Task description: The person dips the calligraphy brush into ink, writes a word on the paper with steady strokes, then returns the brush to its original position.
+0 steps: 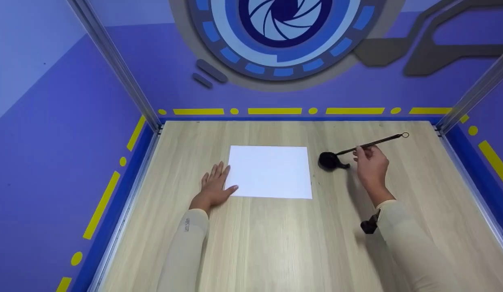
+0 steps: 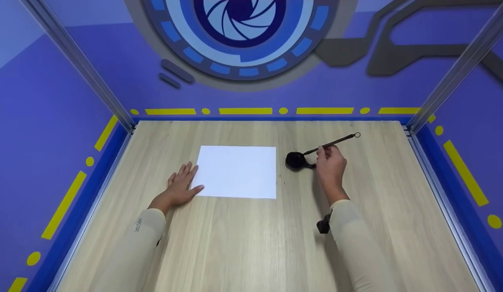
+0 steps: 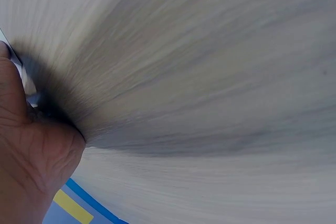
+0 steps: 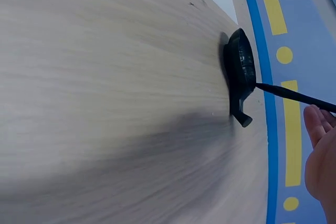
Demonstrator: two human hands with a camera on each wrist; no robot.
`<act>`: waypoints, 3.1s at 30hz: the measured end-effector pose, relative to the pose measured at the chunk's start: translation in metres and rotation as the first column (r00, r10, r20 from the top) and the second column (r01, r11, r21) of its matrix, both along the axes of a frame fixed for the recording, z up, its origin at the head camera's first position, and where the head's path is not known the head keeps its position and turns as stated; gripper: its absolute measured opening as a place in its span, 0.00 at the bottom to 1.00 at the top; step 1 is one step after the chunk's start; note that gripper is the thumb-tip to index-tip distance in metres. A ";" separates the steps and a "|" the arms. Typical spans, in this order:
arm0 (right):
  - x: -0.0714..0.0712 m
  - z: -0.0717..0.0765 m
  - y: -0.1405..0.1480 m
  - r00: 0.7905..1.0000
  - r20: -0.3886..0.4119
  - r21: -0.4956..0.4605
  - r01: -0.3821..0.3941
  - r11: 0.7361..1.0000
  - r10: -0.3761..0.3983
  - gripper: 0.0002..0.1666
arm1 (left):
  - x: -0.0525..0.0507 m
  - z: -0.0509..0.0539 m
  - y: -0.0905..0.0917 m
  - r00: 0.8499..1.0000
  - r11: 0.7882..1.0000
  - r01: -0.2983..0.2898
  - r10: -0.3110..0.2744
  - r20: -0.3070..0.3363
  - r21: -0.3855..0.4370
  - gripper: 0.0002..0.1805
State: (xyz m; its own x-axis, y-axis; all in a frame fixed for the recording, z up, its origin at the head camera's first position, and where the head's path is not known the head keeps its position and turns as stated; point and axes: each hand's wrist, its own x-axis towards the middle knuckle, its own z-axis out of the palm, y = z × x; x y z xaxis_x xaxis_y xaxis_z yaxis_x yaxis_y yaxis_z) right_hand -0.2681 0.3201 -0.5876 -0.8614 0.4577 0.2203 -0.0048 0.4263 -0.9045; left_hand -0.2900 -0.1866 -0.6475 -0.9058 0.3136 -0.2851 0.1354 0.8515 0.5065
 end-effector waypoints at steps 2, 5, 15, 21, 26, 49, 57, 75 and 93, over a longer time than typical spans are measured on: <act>0.000 0.003 0.001 1.000 -0.002 0.001 0.006 1.000 -0.006 0.20 | 0.001 0.003 0.001 1.000 1.000 0.001 -0.001 -0.009 -0.005 0.49; -0.001 0.008 0.002 1.000 -0.007 -0.012 0.018 1.000 -0.018 0.20 | 0.004 0.006 0.001 1.000 1.000 -0.001 0.000 -0.023 -0.017 0.48; -0.001 0.006 -0.006 1.000 -0.013 -0.009 -0.007 1.000 0.006 0.19 | 0.007 0.011 0.003 0.999 1.000 -0.007 0.007 -0.052 -0.011 0.47; 0.001 0.004 -0.003 1.000 0.020 0.039 0.005 0.999 -0.005 0.19 | 0.009 0.010 0.003 0.999 1.000 -0.007 0.006 -0.050 -0.013 0.47; 0.001 0.007 0.000 1.000 0.003 0.026 0.013 1.000 -0.013 0.19 | 0.008 0.010 0.003 0.999 1.000 -0.007 0.007 -0.037 0.009 0.47; 0.009 0.013 0.001 0.999 0.016 0.035 0.035 0.999 -0.036 0.21 | 0.007 0.009 0.003 0.999 1.000 -0.009 0.008 -0.052 -0.026 0.47; 0.016 0.011 -0.002 0.999 -0.027 0.027 0.042 0.999 -0.042 0.20 | 0.008 0.010 0.004 0.999 1.000 -0.012 0.011 -0.040 -0.016 0.48; 0.023 0.006 -0.023 0.992 -0.129 0.183 0.017 0.983 0.007 0.14 | 0.009 0.008 0.004 0.998 1.000 -0.004 0.004 -0.062 -0.011 0.48; 0.041 -0.001 -0.046 0.988 -0.156 -0.027 -0.025 0.999 0.020 0.15 | -0.001 0.006 0.008 0.999 1.000 -0.011 0.010 -0.042 -0.012 0.44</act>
